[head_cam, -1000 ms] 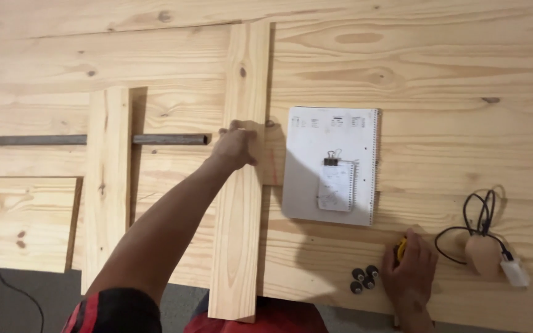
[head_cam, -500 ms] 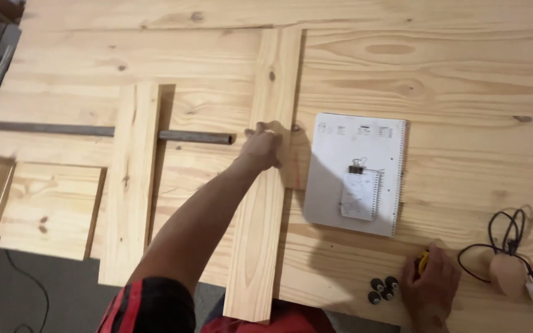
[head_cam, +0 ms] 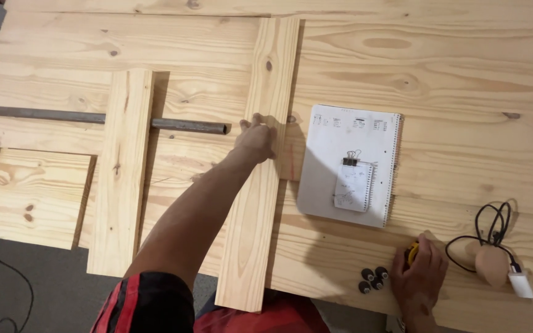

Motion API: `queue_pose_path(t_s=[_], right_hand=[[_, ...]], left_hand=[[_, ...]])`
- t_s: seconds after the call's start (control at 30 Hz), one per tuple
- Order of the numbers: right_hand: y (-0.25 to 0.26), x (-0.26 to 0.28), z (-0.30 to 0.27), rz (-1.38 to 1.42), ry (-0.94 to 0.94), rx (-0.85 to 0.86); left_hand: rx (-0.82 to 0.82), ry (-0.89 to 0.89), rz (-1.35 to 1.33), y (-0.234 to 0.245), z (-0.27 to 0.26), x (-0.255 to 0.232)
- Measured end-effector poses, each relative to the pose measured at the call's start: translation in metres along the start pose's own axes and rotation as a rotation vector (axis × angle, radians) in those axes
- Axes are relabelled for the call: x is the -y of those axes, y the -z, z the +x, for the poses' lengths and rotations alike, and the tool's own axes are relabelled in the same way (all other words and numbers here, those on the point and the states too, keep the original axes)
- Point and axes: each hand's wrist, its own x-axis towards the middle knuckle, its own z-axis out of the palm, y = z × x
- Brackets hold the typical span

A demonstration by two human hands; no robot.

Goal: The person is organizing wooden boards on a workbench, measuring their lengths with a tape measure, and referring to a notebook containing project plans.

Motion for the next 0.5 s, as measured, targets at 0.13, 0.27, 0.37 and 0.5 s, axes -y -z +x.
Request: queue_pose_path(t_s=[0.13, 0.27, 0.37, 0.5], right_hand=[[0.001, 0.001, 0.004, 0.009, -0.020, -0.010], [0.009, 0.000, 0.004, 0.036, -0.138, 0.123], [0.002, 0.000, 0.008, 0.057, -0.132, 0.090], [0.006, 0.003, 0.003, 0.068, -0.231, 0.156]], left_hand=[[-0.013, 0.001, 0.026, 0.005, -0.007, -0.003], [-0.049, -0.022, 0.025, -0.004, -0.005, 0.000], [-0.087, -0.055, 0.053, -0.004, 0.012, 0.004], [-0.034, -0.039, 0.049, -0.002, -0.008, 0.001]])
